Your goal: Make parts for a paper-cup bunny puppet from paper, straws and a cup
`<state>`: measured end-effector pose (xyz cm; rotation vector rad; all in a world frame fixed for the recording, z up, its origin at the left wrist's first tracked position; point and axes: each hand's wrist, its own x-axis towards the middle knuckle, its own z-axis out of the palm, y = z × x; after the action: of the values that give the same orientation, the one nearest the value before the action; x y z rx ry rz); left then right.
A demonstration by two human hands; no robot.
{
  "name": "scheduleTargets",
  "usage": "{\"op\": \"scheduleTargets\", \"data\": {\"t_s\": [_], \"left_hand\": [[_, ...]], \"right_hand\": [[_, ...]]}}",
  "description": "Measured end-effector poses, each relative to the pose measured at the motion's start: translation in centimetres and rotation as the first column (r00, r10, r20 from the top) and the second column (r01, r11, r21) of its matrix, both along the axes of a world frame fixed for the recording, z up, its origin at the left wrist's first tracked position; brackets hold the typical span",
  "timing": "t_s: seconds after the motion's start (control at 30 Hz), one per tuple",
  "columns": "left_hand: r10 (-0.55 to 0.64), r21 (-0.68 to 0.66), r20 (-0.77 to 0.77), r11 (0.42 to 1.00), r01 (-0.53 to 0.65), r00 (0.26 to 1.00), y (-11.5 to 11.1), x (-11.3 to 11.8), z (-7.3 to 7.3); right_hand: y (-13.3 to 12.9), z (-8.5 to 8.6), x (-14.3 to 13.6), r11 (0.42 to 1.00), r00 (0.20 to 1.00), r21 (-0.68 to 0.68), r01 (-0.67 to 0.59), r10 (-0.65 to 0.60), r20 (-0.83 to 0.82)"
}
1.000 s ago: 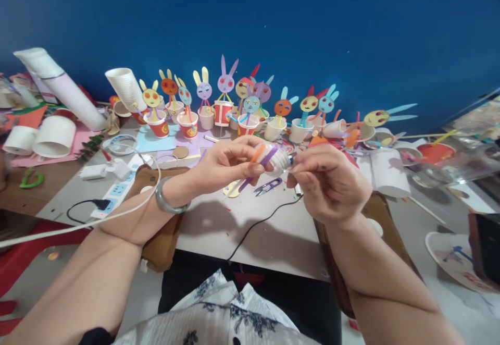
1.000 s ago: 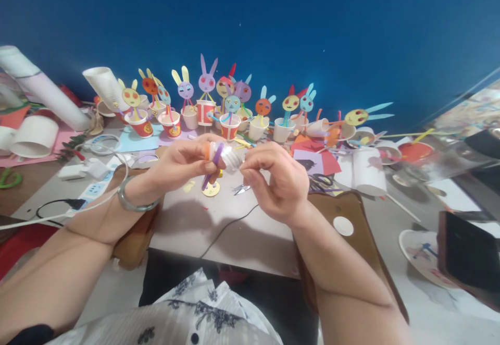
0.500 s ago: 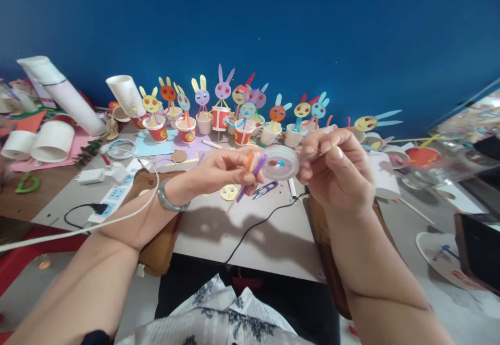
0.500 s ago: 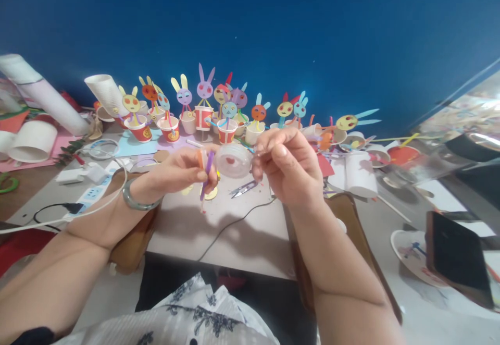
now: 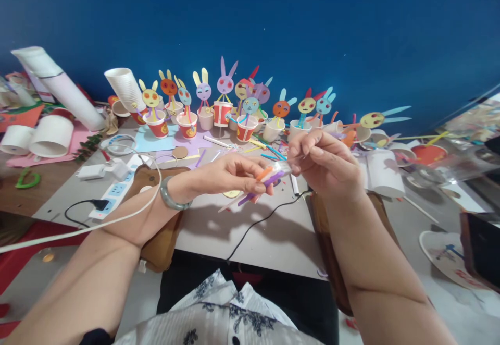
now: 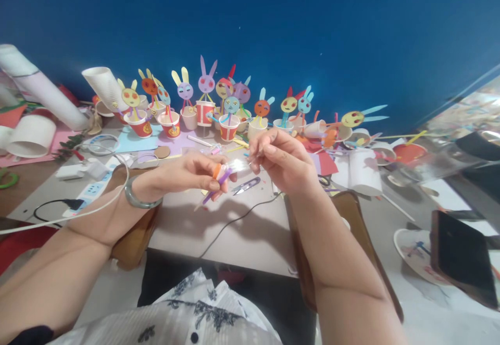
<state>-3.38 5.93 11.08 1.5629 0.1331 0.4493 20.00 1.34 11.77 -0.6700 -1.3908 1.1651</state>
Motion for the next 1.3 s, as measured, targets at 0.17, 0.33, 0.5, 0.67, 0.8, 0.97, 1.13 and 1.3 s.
{"op": "scheduleTargets", "data": {"t_s": [0.17,0.33,0.5,0.67,0.8,0.97,1.13,1.3], "left_hand": [[0.007,0.247,0.046,0.969,-0.018,0.999,-0.2,0.4,-0.5],[0.088,0.421,0.097,0.899,-0.121,0.991,-0.8,0.7,-1.2],[0.172,0.375,0.192,0.897,-0.234,0.966,-1.4,0.9,-1.7],[0.262,0.404,0.257,0.845,-0.350,0.930,-1.1,1.0,-2.4],[0.248,0.533,0.337,0.745,-0.401,0.908,-0.9,1.2,-2.5],[0.230,0.624,0.350,0.666,-0.409,0.908,-1.1,1.2,-2.6],[0.244,0.653,0.345,0.631,-0.419,0.906,-1.5,1.2,-2.8],[0.242,0.660,0.287,0.651,-0.374,0.927,-1.9,1.3,-2.6]], "right_hand": [[0.3,-0.1,0.2,0.996,0.987,-0.083,0.041,-0.053,-0.150],[1.1,-0.3,0.9,0.991,0.970,-0.052,0.126,-0.134,-0.205],[1.4,-0.9,0.3,0.986,0.967,-0.058,0.154,-0.163,-0.196],[1.1,-1.7,-0.9,0.980,0.973,0.021,0.200,-0.196,-0.126],[0.7,-2.0,-1.7,0.941,0.949,0.126,0.314,-0.310,-0.050],[0.1,-2.1,-2.3,0.910,0.927,0.181,0.372,-0.375,-0.021],[-0.3,-2.3,-2.7,0.891,0.906,0.173,0.421,-0.421,-0.036],[-0.9,-2.5,-3.2,0.850,0.858,0.120,0.513,-0.514,-0.028]]}}
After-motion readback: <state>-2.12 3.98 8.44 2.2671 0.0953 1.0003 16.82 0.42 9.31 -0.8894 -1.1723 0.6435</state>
